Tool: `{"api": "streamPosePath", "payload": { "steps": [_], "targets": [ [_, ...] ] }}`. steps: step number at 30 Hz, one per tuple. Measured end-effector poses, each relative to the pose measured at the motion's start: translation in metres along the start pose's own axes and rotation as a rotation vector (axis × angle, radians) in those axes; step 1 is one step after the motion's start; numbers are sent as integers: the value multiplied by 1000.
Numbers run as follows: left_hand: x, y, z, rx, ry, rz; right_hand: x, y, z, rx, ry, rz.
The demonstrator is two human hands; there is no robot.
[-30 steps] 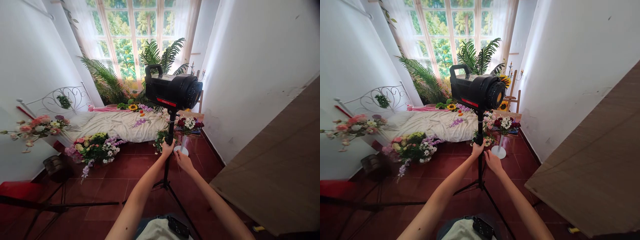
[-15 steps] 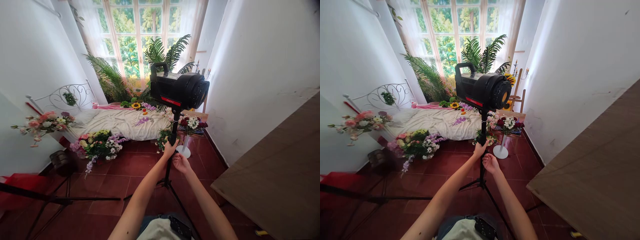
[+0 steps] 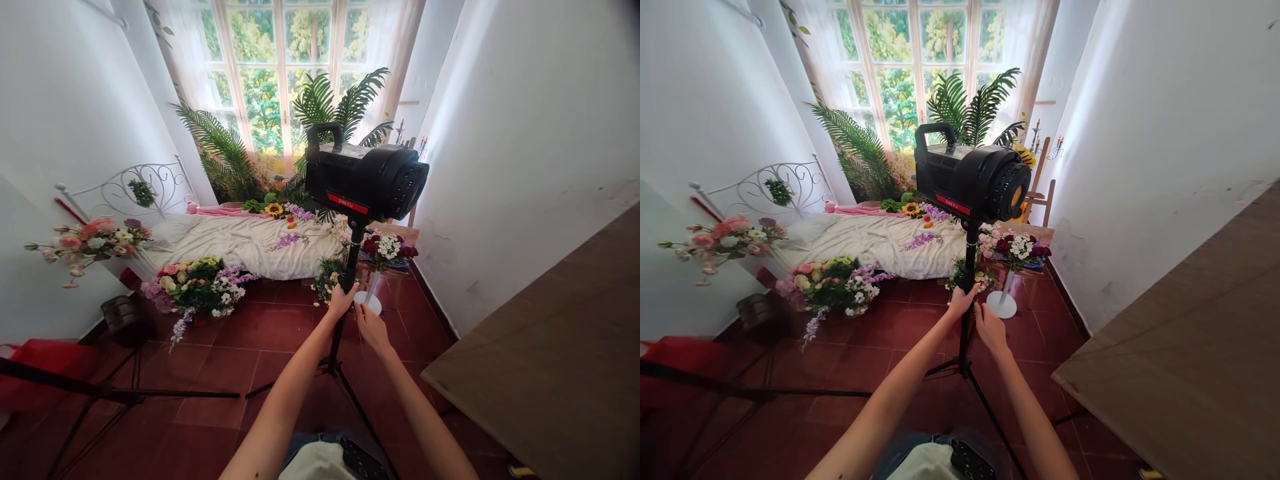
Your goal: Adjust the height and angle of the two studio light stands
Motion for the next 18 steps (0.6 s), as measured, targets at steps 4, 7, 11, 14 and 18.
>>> {"api": "streamPosePath", "payload": {
  "steps": [4, 7, 11, 14, 18],
  "targets": [
    [2, -1, 0, -9, -3, 7, 5, 3, -3, -51, -35, 54],
    [2, -2, 1, -28, -31, -7, 5, 10, -5, -104, -39, 48],
    [-1, -5, 2, -42, -53, 1, 0, 24, -8, -130, 88, -154],
    [-1, -7, 1, -32, -51, -5, 0, 35, -11, -104, 194, -437],
    [3, -7, -3, 3, -30, -33, 5, 44, -14, -70, 260, -726]
  ]
}}
Point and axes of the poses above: each hand's wrist, its own z-axis away from the middle knuckle, its own y-axis out of the palm, x = y × z, the point moved 3 cm from there along -z, towards the middle knuckle, and after that the axes turned 11 degrees about -y, right-handed, at the moved point
